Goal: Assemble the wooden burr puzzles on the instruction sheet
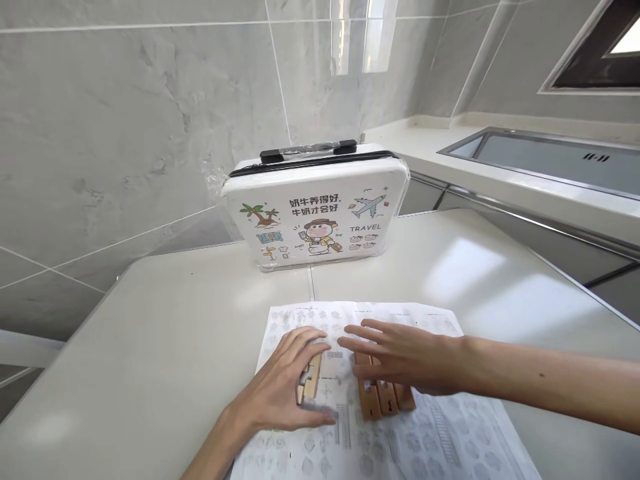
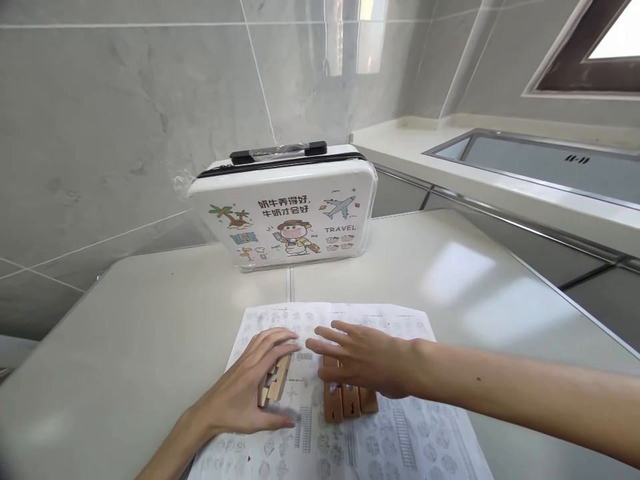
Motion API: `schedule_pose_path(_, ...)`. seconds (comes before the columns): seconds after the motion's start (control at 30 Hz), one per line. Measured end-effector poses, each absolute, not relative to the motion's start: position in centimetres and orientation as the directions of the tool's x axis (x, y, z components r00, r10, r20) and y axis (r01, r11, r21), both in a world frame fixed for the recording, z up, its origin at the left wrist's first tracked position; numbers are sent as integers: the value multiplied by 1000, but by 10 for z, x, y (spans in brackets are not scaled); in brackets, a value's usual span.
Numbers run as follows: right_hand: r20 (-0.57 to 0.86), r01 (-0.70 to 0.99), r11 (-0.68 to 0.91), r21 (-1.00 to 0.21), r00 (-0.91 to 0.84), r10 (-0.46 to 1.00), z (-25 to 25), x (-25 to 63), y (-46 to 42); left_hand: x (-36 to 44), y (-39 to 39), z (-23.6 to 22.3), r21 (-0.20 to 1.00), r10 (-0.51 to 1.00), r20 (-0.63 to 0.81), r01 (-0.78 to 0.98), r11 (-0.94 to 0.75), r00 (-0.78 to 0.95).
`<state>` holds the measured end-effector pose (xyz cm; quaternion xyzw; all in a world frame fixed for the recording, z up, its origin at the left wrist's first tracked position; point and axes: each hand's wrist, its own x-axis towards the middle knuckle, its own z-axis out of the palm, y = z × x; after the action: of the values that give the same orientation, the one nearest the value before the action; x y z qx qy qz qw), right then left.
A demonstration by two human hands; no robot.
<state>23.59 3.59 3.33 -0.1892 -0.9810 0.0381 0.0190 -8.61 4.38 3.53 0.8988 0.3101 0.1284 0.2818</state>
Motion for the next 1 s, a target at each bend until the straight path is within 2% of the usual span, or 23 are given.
schedule_pose_path(0.1, 67, 404, 904, -138, -907, 416, 35, 239, 20, -87, 40, 27, 533, 651, 60, 527, -662, 757)
schedule_pose_path(0.23, 154, 524, 814, -252, -808, 568, 28, 252, -6, -90, 39, 21, 492, 710, 89, 588, -642, 699)
schedule_pose_path(0.37, 176, 720, 597, -354, -576, 798, 6, 266, -37, -93, 39, 16, 473, 742, 129, 617, -629, 658)
schedule_pose_path(0.43, 150, 746, 510, -428, -497, 854, -5, 270, -48, -93, 39, 14, 471, 754, 137, 627, -621, 643)
schedule_pose_path(0.63, 130, 676, 461, -575, -480, 867, -14, 276, -42, -95, 37, 12, 460, 794, 143, 671, -581, 590)
schedule_pose_path(1.0, 230, 555, 606, -571, -600, 766, -21, 271, 11, -107, 33, 12, 466, 883, 124, 759, -454, 452)
